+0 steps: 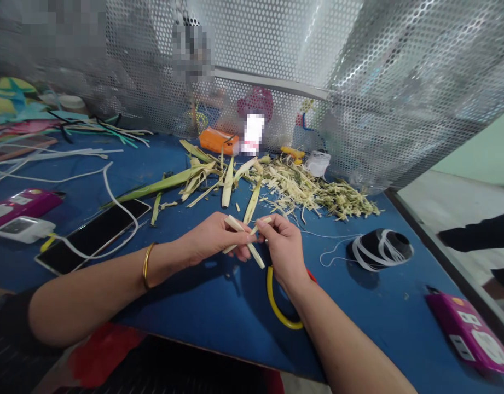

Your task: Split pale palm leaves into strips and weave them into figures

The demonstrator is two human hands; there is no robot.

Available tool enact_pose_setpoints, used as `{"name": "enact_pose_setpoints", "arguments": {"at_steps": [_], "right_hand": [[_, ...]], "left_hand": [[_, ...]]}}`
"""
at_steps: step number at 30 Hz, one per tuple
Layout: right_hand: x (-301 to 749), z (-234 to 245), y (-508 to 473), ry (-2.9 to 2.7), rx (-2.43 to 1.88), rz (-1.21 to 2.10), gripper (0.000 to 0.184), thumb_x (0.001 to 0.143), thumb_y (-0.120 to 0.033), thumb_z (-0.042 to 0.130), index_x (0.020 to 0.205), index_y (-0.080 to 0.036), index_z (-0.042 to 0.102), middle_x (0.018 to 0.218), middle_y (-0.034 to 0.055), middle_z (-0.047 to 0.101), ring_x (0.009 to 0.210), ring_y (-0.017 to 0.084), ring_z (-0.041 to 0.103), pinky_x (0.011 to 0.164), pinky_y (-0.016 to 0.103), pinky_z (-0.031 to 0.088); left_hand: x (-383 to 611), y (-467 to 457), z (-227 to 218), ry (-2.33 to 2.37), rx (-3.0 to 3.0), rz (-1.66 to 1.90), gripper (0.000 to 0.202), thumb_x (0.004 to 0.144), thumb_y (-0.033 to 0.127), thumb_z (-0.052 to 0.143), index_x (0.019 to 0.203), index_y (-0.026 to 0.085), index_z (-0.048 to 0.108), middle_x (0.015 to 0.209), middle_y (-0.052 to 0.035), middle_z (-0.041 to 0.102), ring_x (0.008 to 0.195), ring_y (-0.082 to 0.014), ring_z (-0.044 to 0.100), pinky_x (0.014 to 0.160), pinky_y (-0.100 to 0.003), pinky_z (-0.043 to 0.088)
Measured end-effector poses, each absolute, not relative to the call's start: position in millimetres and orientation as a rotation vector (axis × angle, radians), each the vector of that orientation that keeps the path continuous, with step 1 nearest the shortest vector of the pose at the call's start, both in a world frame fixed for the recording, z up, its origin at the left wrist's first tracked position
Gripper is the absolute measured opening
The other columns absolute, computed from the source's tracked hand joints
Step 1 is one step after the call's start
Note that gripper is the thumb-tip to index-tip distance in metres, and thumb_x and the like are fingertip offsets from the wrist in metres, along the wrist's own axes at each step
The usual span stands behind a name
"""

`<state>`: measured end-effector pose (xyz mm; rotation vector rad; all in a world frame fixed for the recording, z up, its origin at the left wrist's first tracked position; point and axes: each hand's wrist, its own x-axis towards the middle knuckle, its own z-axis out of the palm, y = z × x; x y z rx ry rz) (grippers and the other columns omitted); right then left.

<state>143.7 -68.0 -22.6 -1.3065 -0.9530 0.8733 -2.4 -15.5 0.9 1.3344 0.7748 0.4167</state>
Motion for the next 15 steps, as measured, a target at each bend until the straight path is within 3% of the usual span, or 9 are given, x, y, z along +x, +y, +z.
{"name": "enact_pose_setpoints", "arguments": {"at_steps": [6, 10, 15], "right_hand": [[152, -11, -73, -1.337, -1.584, 0.661, 0.029, 0.086, -0.048, 0.055, 0.076, -0.022, 0.062, 0.065, 0.0000, 0.061, 0.059, 0.015, 0.051, 0.057, 0.027, 0.036], [147, -11, -79, -1.694, -1.676, 0.302, 0.027, 0.089, -0.037, 0.054, 0.066, -0.023, 0.055, 0.058, -0.0017, 0.055, 0.055, 0.014, 0.046, 0.055, 0.026, 0.030], [141, -15, -82, -1.872, -1.532, 0.077, 0.032, 0.092, -0.028, 0.049, 0.061, -0.021, 0.050, 0.058, -0.0016, 0.054, 0.058, 0.013, 0.047, 0.060, 0.025, 0.033]], "left_hand": [[-2, -7, 1, 0.890, 1.147, 0.656, 0.016, 0.080, 0.025, 0.069, 0.089, 0.012, 0.067, 0.069, -0.0058, 0.071, 0.056, -0.0121, 0.065, 0.053, -0.022, 0.045], [-3, -2, -2, 0.856, 1.180, 0.710, 0.010, 0.080, 0.020, 0.067, 0.087, 0.012, 0.065, 0.063, -0.0014, 0.067, 0.050, -0.0093, 0.061, 0.050, -0.021, 0.044], [1, -5, -6, 0.860, 1.172, 0.763, 0.004, 0.080, 0.014, 0.065, 0.081, 0.011, 0.066, 0.055, -0.0002, 0.064, 0.046, -0.0092, 0.058, 0.050, -0.021, 0.044]]}}
